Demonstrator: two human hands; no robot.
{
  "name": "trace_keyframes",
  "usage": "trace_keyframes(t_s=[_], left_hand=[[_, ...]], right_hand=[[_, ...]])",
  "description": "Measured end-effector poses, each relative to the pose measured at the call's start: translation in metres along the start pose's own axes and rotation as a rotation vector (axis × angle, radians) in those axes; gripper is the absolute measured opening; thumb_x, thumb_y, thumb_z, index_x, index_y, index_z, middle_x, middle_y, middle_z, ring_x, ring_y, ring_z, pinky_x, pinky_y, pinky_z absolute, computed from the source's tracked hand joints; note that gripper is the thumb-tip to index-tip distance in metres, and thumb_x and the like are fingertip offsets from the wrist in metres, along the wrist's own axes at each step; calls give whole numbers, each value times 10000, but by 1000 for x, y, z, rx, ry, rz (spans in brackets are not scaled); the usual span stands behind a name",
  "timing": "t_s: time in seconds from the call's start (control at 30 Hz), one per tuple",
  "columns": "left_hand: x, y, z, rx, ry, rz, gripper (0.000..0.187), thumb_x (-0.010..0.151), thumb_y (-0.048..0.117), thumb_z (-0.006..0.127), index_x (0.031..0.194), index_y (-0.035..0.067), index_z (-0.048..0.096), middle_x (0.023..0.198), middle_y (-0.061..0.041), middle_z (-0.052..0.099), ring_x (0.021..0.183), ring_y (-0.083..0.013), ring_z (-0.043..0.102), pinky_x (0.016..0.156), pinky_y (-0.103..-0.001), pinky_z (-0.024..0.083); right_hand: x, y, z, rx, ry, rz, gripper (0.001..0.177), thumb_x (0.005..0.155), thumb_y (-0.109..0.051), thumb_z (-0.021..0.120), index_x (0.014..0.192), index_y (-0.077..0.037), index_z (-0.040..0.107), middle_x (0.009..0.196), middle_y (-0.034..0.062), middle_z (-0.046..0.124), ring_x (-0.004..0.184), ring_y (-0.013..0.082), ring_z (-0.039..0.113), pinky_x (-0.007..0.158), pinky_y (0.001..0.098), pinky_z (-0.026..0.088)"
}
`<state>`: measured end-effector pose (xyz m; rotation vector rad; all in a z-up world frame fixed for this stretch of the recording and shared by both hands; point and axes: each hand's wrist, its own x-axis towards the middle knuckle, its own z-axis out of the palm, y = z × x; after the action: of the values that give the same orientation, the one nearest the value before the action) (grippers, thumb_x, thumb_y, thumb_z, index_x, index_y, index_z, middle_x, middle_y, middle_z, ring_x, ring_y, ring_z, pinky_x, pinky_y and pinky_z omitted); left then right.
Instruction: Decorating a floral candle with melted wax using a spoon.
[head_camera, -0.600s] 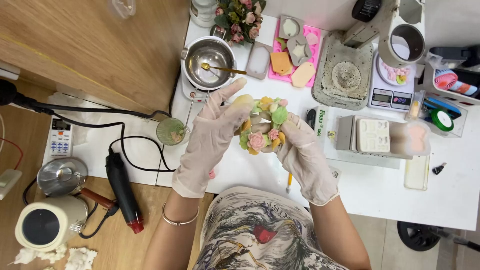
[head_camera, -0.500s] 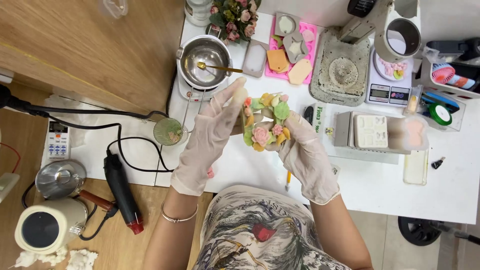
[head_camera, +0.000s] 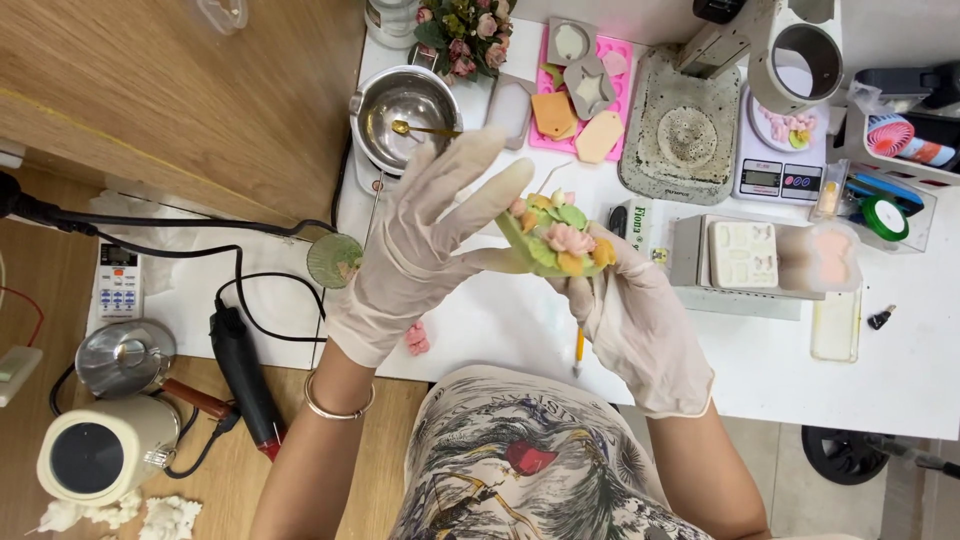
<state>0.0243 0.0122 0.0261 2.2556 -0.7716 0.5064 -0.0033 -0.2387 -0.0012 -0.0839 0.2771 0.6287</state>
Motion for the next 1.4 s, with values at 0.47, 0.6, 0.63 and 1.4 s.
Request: trace_keyframes(t_s=[0.47, 0.6, 0.63, 1.4], left_hand=[[-26, -38, 66, -1640, -119, -444, 680, 923, 204, 821, 1509, 8, 538, 1385, -78, 675, 1233, -135, 658, 1123, -300, 534], [-26, -27, 59, -1585, -123, -657, 538, 994, 214, 769, 1450, -35, 632, 1264, -72, 716, 1103, -103, 644, 983, -254, 532], [-25, -25, 54, -1588, -117, -658, 538, 994, 214, 769, 1450, -35, 632, 1264, -72, 716, 1103, -103, 644, 983, -254, 532], [-20, -34, 2, -1316, -244, -831, 368, 873, 183, 803, 1186, 0, 744, 991, -42, 779, 799, -52, 707, 647, -187, 570]], right_hand=[[27, 38, -65, 978, -294, 582, 630, 1144, -196, 687, 1513, 151, 313, 1155, 280, 620, 1045, 395, 684, 780, 376, 670], [32, 59, -70, 1159, -478, 627, 684, 1016, -61, 684, 1535, 176, 307, 1064, 247, 636, 967, 385, 717, 710, 352, 698], [34, 62, -75, 1158, -472, 629, 684, 1016, -61, 684, 1535, 176, 307, 1064, 247, 636, 967, 385, 717, 710, 352, 698], [11, 15, 19, -744, 135, -78, 828, 870, -539, 734, 1391, 40, 455, 1248, 331, 632, 1071, 375, 724, 755, 479, 673]])
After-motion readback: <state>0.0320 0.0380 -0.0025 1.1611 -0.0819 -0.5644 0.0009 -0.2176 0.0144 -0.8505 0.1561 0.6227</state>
